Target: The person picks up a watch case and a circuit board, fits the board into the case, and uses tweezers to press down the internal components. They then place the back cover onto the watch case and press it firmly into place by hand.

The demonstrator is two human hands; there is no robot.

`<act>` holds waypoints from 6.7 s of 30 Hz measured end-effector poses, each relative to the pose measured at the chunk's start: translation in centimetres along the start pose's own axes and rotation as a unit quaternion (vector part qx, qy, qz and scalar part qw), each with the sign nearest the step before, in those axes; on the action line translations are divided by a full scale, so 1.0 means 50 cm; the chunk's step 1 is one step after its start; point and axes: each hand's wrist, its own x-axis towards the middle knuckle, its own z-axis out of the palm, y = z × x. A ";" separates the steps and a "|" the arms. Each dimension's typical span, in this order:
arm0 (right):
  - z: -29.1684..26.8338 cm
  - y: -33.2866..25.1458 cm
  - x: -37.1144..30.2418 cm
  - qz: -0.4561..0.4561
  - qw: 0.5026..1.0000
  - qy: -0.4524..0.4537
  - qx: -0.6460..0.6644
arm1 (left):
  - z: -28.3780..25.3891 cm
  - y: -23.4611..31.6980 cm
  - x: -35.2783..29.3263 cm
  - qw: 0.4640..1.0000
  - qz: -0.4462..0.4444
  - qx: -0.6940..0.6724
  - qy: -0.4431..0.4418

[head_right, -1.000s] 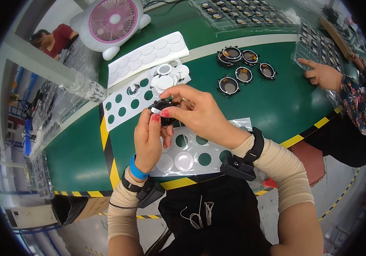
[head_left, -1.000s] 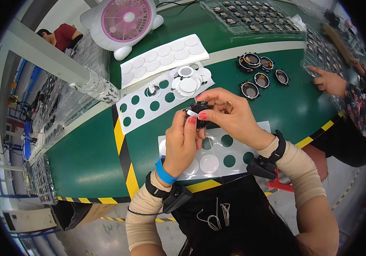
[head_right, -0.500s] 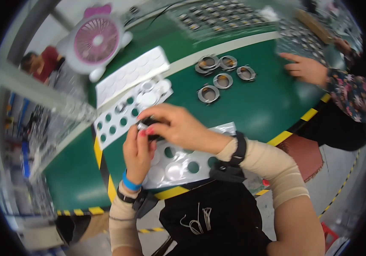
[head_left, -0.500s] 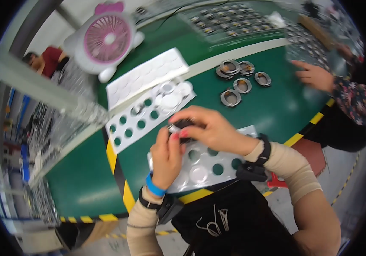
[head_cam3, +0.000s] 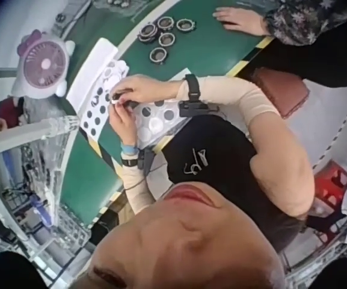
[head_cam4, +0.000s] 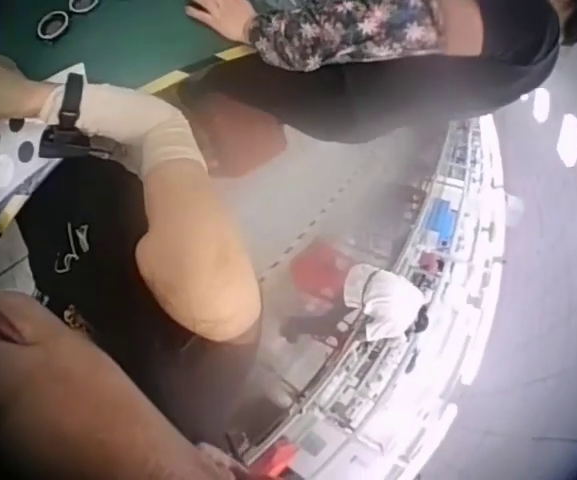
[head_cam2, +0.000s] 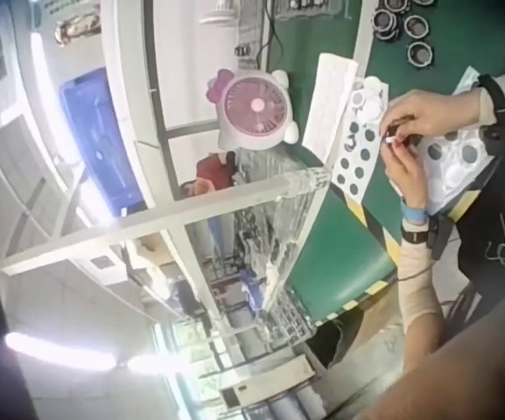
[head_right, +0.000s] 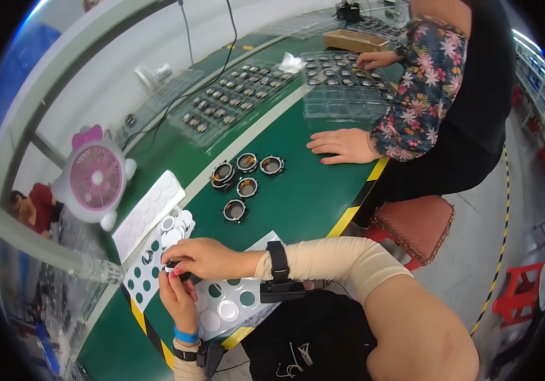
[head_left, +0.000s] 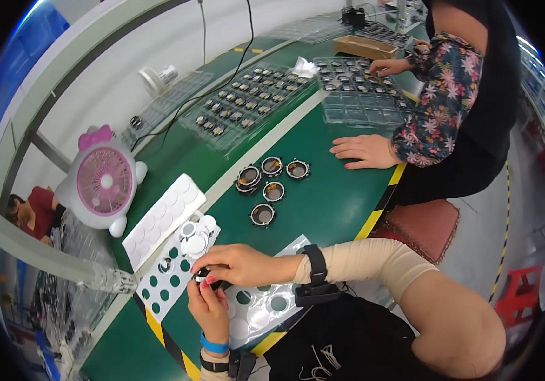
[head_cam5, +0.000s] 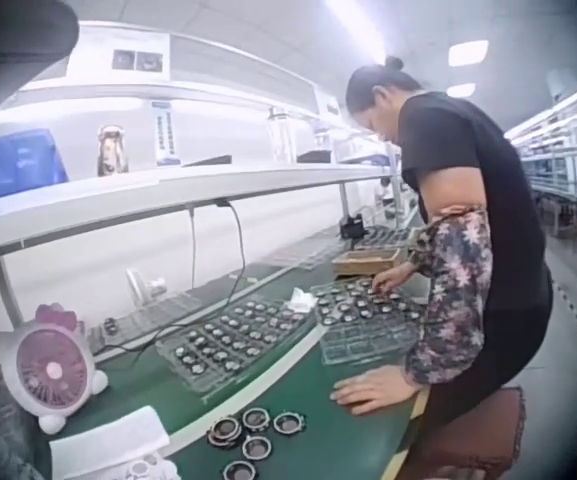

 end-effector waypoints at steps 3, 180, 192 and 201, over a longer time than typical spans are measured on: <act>-0.002 0.001 -0.003 -0.025 0.999 0.018 -0.012 | 0.006 0.002 0.005 1.000 0.000 -0.015 0.006; -0.024 0.021 0.108 0.112 0.988 0.058 0.091 | -0.091 -0.008 0.080 0.985 -0.134 -0.074 -0.075; -0.079 0.013 0.079 0.295 0.923 0.071 0.237 | -0.027 -0.012 0.089 0.922 -0.005 0.352 -0.163; -0.083 0.007 0.076 0.292 0.933 0.033 0.208 | -0.065 -0.020 0.092 0.948 -0.228 -0.219 -0.026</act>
